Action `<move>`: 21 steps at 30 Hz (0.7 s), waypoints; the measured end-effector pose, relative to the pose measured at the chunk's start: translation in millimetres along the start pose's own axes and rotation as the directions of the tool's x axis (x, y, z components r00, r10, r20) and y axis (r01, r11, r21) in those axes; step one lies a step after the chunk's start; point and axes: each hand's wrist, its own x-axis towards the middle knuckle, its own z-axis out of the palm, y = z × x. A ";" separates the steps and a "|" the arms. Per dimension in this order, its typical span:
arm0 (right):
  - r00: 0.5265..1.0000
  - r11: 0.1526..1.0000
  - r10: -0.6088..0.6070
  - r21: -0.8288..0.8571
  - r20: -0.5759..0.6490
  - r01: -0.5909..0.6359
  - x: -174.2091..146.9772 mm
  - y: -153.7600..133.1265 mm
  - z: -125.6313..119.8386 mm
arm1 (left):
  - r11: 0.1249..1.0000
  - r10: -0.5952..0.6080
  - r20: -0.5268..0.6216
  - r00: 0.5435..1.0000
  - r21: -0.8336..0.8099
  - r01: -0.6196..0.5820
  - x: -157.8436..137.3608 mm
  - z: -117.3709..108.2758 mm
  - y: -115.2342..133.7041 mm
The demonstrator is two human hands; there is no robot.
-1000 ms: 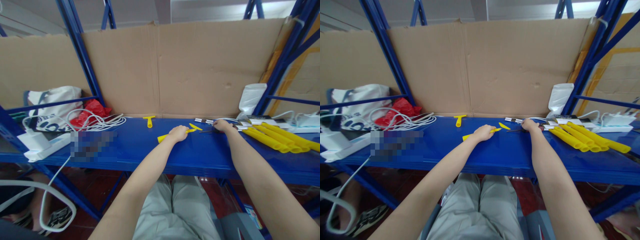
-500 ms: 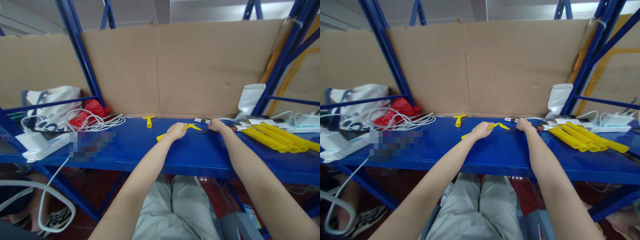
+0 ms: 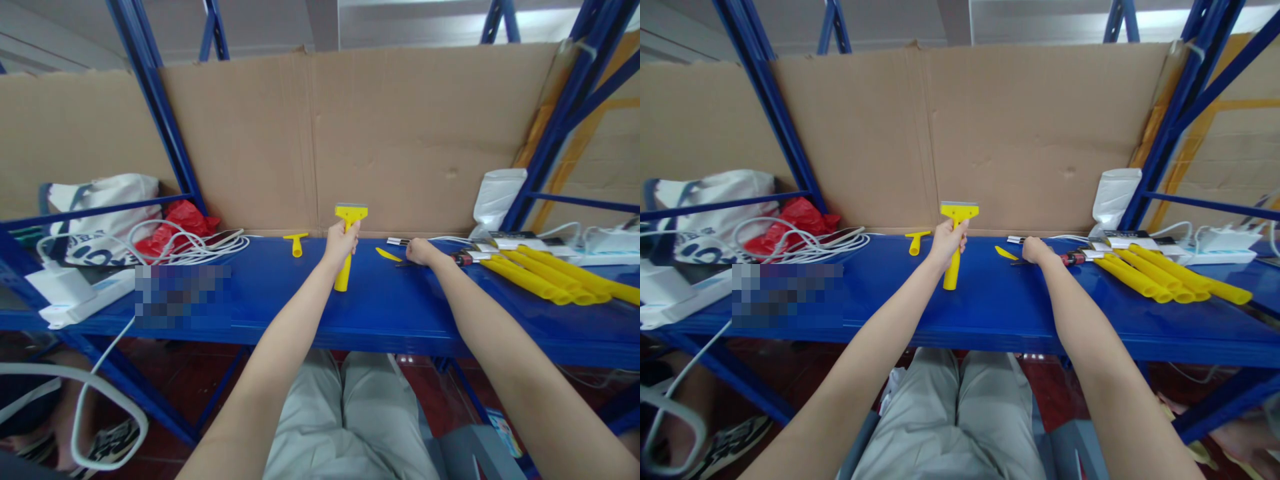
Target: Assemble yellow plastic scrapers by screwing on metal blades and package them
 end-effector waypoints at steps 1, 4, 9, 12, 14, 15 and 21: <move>1.000 1.000 0.004 0.003 0.006 -0.004 -1.8 -1.6 -2.3 | 0.998 -0.027 -0.004 1.000 -0.053 0.027 0.1 -0.4 0.3; 1.000 0.997 -0.020 0.076 -0.020 0.022 -6.4 -7.6 -9.0 | 0.980 -0.128 0.018 0.992 -0.151 0.130 1.5 -2.1 -1.9; 0.991 0.886 -0.079 0.448 -0.111 0.121 -9.1 -23.8 -13.8 | 0.929 -0.351 0.092 0.932 -0.087 0.359 3.0 -1.1 -13.6; 0.983 0.760 -0.128 0.624 -0.130 0.181 -11.4 -35.7 -14.6 | 0.904 -0.426 0.117 0.897 0.014 0.427 2.2 1.9 -20.1; 0.978 0.694 -0.158 0.690 -0.132 0.206 -14.1 -43.0 -15.5 | 0.894 -0.447 0.146 0.882 0.070 0.442 1.0 3.6 -22.0; 0.976 0.668 -0.169 0.713 -0.134 0.214 -15.8 -46.2 -16.0 | 0.893 -0.451 0.162 0.878 0.089 0.442 0.2 4.2 -22.1; 0.975 0.603 -0.201 0.773 -0.093 0.198 -23.6 -58.9 -17.2 | 0.876 -0.480 0.216 0.850 0.163 0.453 -4.1 6.4 -15.2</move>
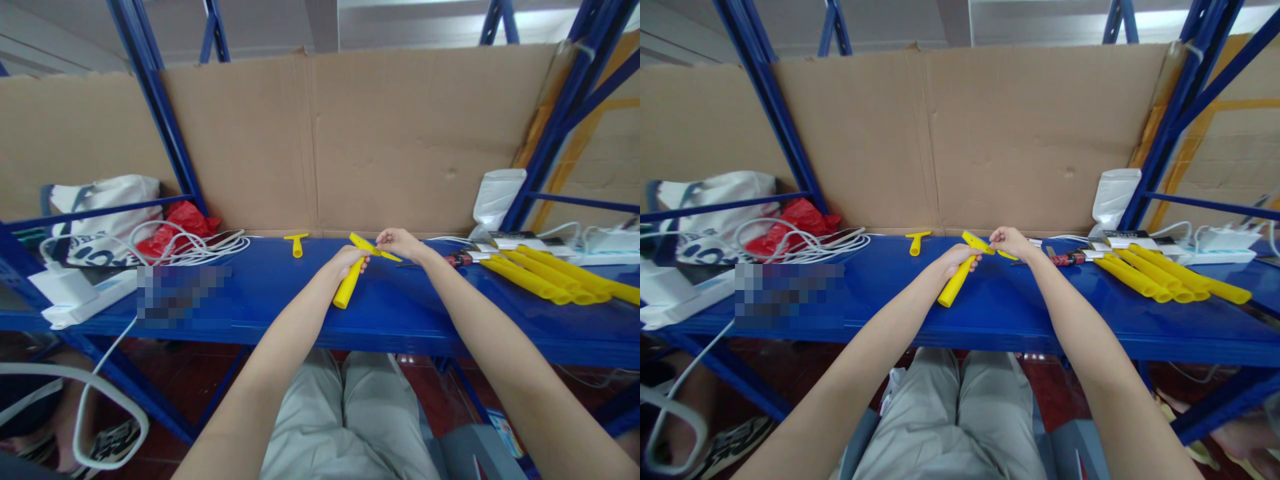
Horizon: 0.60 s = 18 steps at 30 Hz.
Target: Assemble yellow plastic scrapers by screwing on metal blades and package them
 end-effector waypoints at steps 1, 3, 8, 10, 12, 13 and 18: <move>1.000 1.000 0.008 0.002 0.010 -0.008 -0.3 -0.6 1.0 | 1.000 -0.002 0.000 1.000 0.002 0.002 -0.9 0.2 0.8; 0.999 1.000 0.029 0.011 0.026 -0.029 -0.6 -1.6 2.4 | 1.000 -0.006 0.000 1.000 0.007 0.006 -2.2 0.5 1.8; 0.994 0.996 0.073 0.051 0.083 -0.078 -3.1 -4.4 2.9 | 1.000 -0.001 0.020 1.000 0.017 0.001 -3.1 0.0 1.0; 0.992 0.995 0.077 0.048 0.103 -0.082 -4.2 -5.3 2.7 | 1.000 0.008 0.024 1.000 0.017 -0.008 -3.5 -0.2 0.7; 0.991 0.995 0.084 0.045 0.101 -0.089 -4.3 -5.5 2.8 | 1.000 0.012 0.032 0.999 0.014 -0.013 -4.2 -0.3 0.7; 0.991 0.995 0.088 0.047 0.097 -0.093 -3.9 -5.3 3.0 | 1.000 0.013 0.040 0.999 0.010 -0.013 -4.5 -0.3 0.8; 0.994 0.994 0.093 0.058 0.064 -0.097 -0.7 -2.6 5.2 | 1.000 0.013 0.064 0.998 -0.014 -0.012 -5.5 0.0 1.7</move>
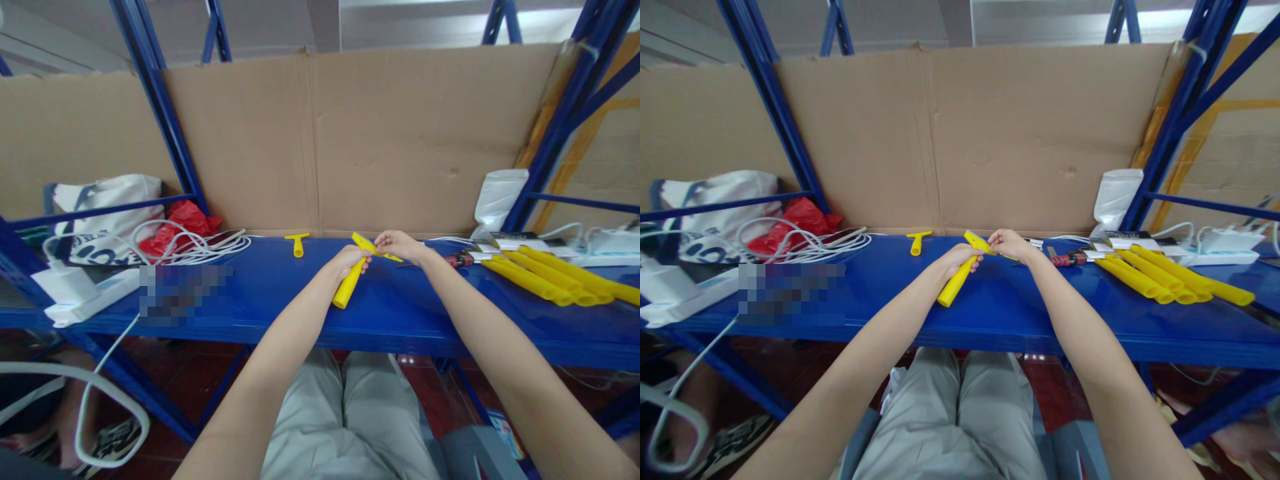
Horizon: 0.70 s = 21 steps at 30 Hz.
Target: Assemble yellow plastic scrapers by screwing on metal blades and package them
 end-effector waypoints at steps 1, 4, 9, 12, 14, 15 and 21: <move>1.000 1.000 -0.002 -0.004 -0.011 0.002 0.3 0.3 0.2 | 1.000 0.001 -0.003 1.000 -0.002 -0.001 -0.1 0.1 0.2; 0.999 0.999 0.006 -0.038 -0.044 -0.007 -0.7 0.1 -0.7 | 1.000 0.002 -0.002 1.000 -0.014 -0.002 0.4 0.0 0.4; 0.998 0.995 0.033 -0.092 -0.056 -0.038 -7.7 -4.7 -5.5 | 0.996 0.031 0.029 0.999 -0.079 -0.029 4.3 -2.7 -1.6; 0.998 0.990 0.058 -0.128 -0.019 -0.060 -11.5 -6.4 -7.3 | 0.990 0.051 0.038 0.998 -0.132 -0.045 6.4 -4.5 -3.2; 0.998 0.978 0.070 -0.198 0.000 -0.069 -12.2 -5.6 -7.4 | 0.988 0.046 0.036 0.998 -0.150 -0.040 7.2 -5.3 -3.9; 0.998 0.967 0.066 -0.247 0.013 -0.060 -11.8 -4.6 -7.4 | 0.988 0.039 0.033 0.999 -0.152 -0.033 7.5 -5.5 -4.1; 0.998 0.766 0.045 -0.643 0.036 -0.011 -3.3 5.4 -22.4 | 0.990 -0.021 -0.008 1.000 -0.138 0.020 9.4 -5.5 -5.1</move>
